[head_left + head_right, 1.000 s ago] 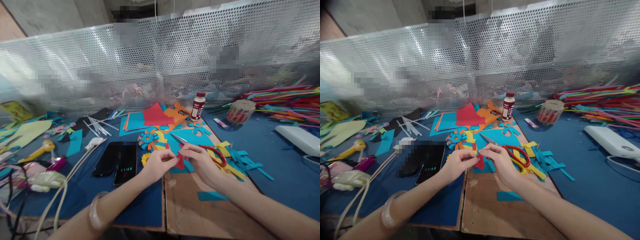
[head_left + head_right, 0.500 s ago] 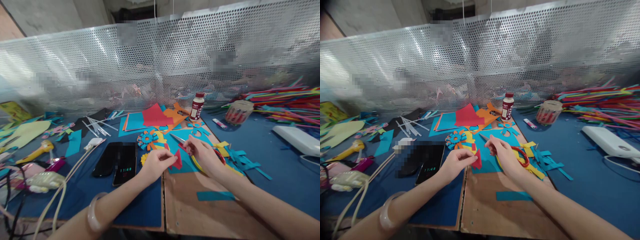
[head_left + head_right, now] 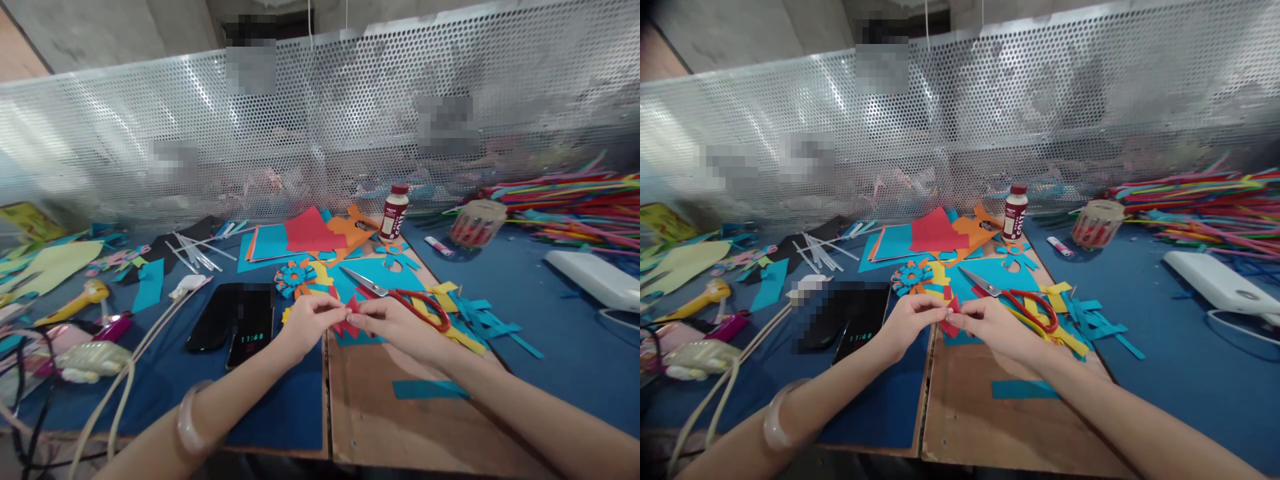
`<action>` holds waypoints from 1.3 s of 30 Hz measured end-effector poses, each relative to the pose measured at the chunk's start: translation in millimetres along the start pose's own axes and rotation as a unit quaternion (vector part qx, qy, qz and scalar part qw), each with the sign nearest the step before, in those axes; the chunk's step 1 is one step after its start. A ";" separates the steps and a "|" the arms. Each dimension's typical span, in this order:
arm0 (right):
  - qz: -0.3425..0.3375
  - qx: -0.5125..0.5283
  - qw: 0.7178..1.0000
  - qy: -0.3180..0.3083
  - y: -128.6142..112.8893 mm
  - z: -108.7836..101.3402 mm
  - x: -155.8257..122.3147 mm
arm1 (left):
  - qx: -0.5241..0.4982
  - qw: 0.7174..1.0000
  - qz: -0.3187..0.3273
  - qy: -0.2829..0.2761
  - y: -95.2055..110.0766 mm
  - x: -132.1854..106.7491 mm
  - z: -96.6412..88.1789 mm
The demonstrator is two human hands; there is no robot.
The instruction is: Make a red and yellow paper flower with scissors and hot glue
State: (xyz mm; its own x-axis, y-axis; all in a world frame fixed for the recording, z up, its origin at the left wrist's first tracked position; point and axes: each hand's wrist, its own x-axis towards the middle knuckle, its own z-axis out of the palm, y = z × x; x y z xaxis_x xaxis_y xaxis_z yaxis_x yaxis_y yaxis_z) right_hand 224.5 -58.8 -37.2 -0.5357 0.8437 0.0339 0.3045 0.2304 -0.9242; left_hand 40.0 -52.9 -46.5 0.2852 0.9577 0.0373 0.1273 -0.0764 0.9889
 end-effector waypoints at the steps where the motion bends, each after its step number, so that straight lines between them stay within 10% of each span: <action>1: 0.007 -0.004 1.000 -0.005 0.6 -1.0 0.5 | 0.006 1.000 0.004 0.003 0.9 -0.2 -0.3; 14: 0.000 -0.130 0.991 0.044 -2.2 -8.0 -1.4 | 0.113 0.990 0.074 0.032 7.9 -6.8 -0.3; 31: 0.026 0.020 0.992 -0.125 -8.7 -10.4 -9.3 | 0.152 0.974 0.069 -0.151 7.5 -10.2 0.0; 39: 0.093 0.097 0.985 -0.108 -1.9 -12.1 -6.6 | 0.049 0.980 -0.012 -0.193 10.8 -8.3 -0.8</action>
State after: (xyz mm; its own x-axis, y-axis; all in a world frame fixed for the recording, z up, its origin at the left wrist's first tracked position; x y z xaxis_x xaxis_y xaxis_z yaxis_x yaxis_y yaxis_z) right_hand 237.0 -59.0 -31.1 -0.6464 0.7351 -0.2046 0.2683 -0.0320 -0.9628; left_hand 38.2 -61.4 -36.1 0.6169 0.7846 -0.0624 0.2234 -0.0985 0.9697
